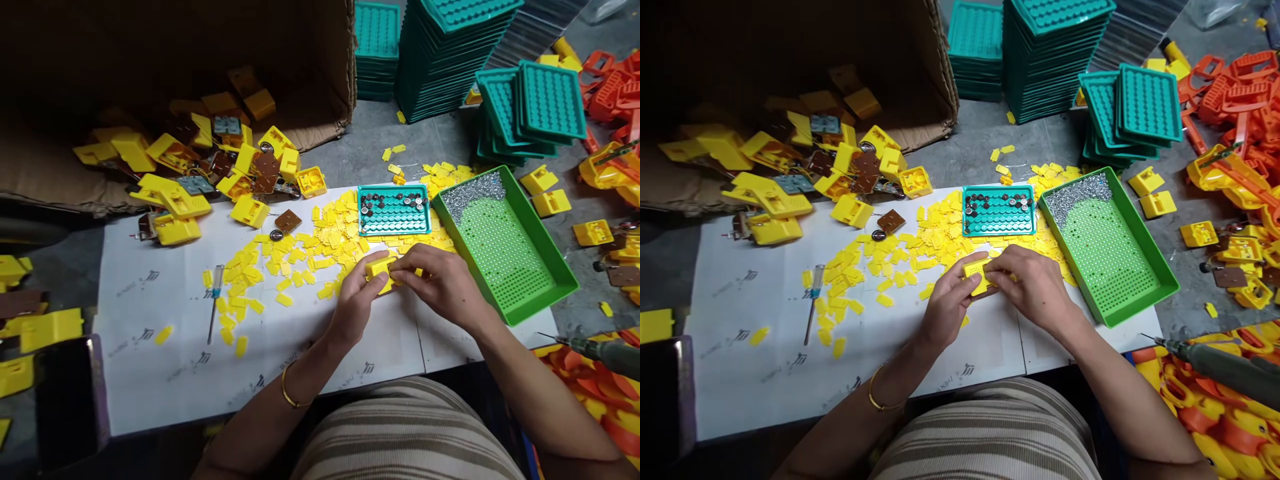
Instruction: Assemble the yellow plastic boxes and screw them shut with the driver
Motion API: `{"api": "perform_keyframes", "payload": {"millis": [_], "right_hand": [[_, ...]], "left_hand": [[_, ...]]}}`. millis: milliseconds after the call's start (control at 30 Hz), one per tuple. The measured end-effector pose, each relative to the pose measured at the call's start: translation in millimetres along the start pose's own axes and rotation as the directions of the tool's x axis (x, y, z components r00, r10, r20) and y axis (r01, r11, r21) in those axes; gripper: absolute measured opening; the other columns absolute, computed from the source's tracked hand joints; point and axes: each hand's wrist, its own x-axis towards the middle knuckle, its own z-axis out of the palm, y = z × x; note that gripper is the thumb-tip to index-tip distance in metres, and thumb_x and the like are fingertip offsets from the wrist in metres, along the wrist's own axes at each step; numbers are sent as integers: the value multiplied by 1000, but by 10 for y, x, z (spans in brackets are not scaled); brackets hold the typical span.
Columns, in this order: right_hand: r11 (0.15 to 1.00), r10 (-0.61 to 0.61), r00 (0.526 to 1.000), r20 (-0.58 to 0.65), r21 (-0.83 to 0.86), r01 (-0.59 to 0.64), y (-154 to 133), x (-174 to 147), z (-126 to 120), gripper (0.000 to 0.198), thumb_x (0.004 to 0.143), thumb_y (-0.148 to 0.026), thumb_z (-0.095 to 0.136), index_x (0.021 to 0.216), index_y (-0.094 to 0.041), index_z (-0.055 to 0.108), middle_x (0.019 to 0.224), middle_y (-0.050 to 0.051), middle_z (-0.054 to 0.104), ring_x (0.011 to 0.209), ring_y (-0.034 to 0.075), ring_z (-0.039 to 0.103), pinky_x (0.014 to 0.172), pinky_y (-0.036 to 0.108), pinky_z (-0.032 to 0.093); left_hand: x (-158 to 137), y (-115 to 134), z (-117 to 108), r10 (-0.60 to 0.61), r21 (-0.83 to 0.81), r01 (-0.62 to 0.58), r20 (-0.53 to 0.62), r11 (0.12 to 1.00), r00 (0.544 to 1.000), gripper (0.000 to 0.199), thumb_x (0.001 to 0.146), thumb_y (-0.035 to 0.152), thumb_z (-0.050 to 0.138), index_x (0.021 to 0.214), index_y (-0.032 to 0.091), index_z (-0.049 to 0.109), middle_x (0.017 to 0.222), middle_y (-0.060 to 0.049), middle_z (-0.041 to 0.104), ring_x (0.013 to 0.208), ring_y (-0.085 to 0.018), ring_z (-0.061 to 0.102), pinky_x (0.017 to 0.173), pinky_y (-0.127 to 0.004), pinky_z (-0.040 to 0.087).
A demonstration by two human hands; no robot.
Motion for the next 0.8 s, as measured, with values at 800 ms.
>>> {"api": "perform_keyframes", "payload": {"millis": [800], "right_hand": [[871, 184, 972, -143, 483, -94, 50, -285, 272, 34, 79, -22, 66, 112, -23, 57, 108, 6, 58, 82, 15, 62, 61, 26, 58]], "left_hand": [[-53, 63, 76, -128, -286, 140, 59, 948, 990, 47, 81, 19, 58, 128, 17, 57, 113, -10, 69, 115, -27, 61, 101, -45, 44]]}}
